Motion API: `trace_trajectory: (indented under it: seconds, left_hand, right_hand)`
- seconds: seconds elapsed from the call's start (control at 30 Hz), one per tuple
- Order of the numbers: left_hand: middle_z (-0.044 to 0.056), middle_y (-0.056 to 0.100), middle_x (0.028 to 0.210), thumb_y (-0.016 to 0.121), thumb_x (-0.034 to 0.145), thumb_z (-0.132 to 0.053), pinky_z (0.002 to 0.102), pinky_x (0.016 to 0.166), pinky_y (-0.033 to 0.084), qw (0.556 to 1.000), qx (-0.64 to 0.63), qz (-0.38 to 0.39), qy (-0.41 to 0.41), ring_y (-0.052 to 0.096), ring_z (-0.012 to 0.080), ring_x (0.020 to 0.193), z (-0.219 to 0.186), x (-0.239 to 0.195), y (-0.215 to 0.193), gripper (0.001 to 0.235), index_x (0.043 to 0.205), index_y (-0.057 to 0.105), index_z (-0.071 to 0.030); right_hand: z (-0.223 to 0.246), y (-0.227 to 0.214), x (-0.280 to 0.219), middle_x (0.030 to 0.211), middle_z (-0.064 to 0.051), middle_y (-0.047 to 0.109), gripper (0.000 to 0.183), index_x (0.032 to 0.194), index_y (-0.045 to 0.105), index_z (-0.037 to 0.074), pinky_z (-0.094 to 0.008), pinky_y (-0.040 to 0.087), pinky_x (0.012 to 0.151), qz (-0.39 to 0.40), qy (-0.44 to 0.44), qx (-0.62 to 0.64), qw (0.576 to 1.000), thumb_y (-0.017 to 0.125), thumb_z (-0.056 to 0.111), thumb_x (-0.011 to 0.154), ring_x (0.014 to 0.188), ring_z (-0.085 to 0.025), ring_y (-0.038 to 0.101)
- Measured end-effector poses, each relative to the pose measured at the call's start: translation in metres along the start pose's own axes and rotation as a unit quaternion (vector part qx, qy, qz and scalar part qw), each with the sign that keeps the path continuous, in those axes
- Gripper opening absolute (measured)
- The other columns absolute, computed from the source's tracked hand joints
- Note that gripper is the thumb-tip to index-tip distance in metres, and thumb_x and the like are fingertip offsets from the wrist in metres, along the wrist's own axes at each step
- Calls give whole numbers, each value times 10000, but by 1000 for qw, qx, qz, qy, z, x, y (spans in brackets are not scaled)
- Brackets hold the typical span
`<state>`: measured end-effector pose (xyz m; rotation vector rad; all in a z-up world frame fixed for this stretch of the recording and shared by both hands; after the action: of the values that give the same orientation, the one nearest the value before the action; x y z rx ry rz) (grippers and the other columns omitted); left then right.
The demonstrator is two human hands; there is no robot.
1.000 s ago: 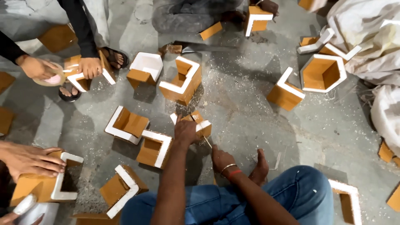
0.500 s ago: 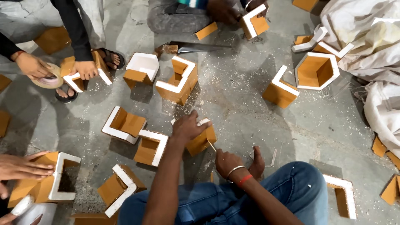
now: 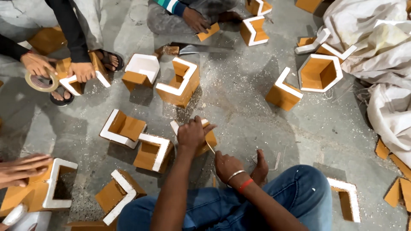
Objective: Cutting foam and cardboard corner protectors using a hand saw and knife on the workshop floor.
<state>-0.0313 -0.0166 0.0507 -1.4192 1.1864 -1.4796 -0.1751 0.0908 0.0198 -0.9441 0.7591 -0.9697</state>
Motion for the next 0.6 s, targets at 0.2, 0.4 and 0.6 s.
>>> trace_trajectory:
  seconds: [0.2,0.4,0.6]
  left_hand:
    - [72,703,626,329,968,-805,385,466,565,991,15,129,-11,735,213,536,16,21,18,849,1027,663,-27]
    - [146,734,746,352,915,-848,449,656,581,993,-52,106,-12,749,301,728,24,34,32,863,958,747,-81]
    - [138,764,815,352,918,-830,446,744,586,991,-47,120,-41,754,318,817,26,29,25,860,979,753,-72]
  right_hand:
    - [-22,19,-26,763,-228,698,180,1047,492,16,-573,552,596,49,15,-35,998,474,174,962,685,-443,698]
    - [-40,32,-48,781,-236,692,165,1047,502,6,-564,555,581,8,-22,-31,999,464,144,964,665,-433,711]
    - [-24,46,15,788,-248,692,260,1119,522,-41,-554,555,608,-4,-9,-37,999,492,162,958,692,-442,697]
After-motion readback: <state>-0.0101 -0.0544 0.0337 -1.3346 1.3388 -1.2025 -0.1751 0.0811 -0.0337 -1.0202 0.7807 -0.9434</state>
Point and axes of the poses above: each hand's wrist, its own x-axis towards the middle knuckle, its own y-axis out of the palm, z = x × y, the point moved 6 cm from there along x, towards the middle knuckle
